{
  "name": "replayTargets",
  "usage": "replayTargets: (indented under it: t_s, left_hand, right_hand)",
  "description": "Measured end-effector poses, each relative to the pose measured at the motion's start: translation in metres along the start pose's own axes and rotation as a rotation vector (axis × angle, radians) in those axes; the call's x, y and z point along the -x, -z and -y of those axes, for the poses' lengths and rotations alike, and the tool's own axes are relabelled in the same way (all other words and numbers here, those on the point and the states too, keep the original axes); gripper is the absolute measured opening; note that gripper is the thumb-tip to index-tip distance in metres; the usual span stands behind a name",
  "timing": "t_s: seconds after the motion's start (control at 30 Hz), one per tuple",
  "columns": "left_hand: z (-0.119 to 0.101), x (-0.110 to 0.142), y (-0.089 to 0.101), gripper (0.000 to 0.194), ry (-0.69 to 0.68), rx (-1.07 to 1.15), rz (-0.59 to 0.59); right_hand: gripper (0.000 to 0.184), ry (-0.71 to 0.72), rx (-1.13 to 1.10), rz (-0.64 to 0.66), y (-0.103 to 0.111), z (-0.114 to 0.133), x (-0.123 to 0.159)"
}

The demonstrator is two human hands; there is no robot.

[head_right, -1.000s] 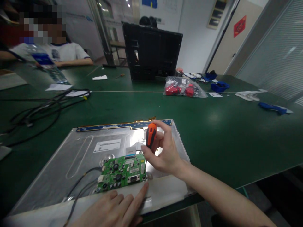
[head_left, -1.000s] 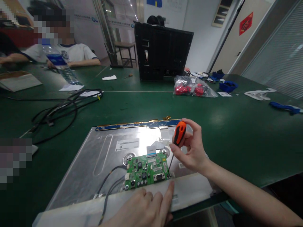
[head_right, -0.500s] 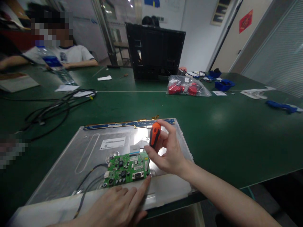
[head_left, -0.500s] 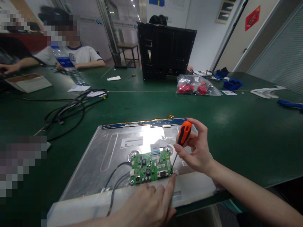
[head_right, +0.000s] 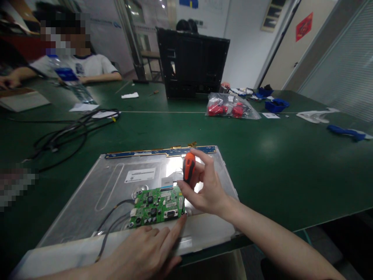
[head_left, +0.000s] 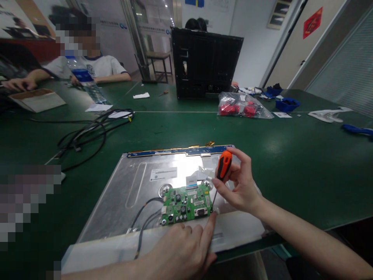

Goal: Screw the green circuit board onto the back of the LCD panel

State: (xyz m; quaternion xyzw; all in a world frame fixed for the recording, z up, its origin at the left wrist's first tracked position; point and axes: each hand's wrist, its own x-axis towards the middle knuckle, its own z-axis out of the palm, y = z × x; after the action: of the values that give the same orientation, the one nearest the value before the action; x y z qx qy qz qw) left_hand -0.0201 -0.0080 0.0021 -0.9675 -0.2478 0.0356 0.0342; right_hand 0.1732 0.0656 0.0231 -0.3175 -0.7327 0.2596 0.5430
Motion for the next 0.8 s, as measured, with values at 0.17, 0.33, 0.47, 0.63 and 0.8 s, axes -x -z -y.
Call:
replayTargets:
  t_s: [0.17, 0.33, 0.47, 0.63, 0.8]
  left_hand:
    - [0.0003, -0.0012, 0.0018, 0.061, -0.012, -0.017, 0.015]
    - [0.0003, 0.0005, -0.0026, 0.061, -0.006, -0.006, -0.028]
    - [-0.0001, 0.0023, -0.0032, 0.059, -0.005, -0.008, -0.053]
    - [-0.0008, 0.003, -0.0023, 0.06, -0.015, -0.023, -0.07]
    - [-0.0002, 0.0023, -0.0023, 0.058, -0.017, -0.045, -0.037]
  right_hand:
    - [0.065, 0.031, -0.007, 0.004, 0.0001, 0.0021, 0.0014]
    - [0.064, 0.06, 0.029, 0.012, 0.0006, 0.0027, 0.0019]
    - [0.064, 0.079, 0.034, 0.017, 0.0005, 0.0037, 0.0026]
    - [0.065, 0.112, 0.051, 0.036, 0.001, 0.0068, 0.0042]
    - [0.068, 0.15, 0.037, 0.035, 0.0003, 0.0095, 0.0054]
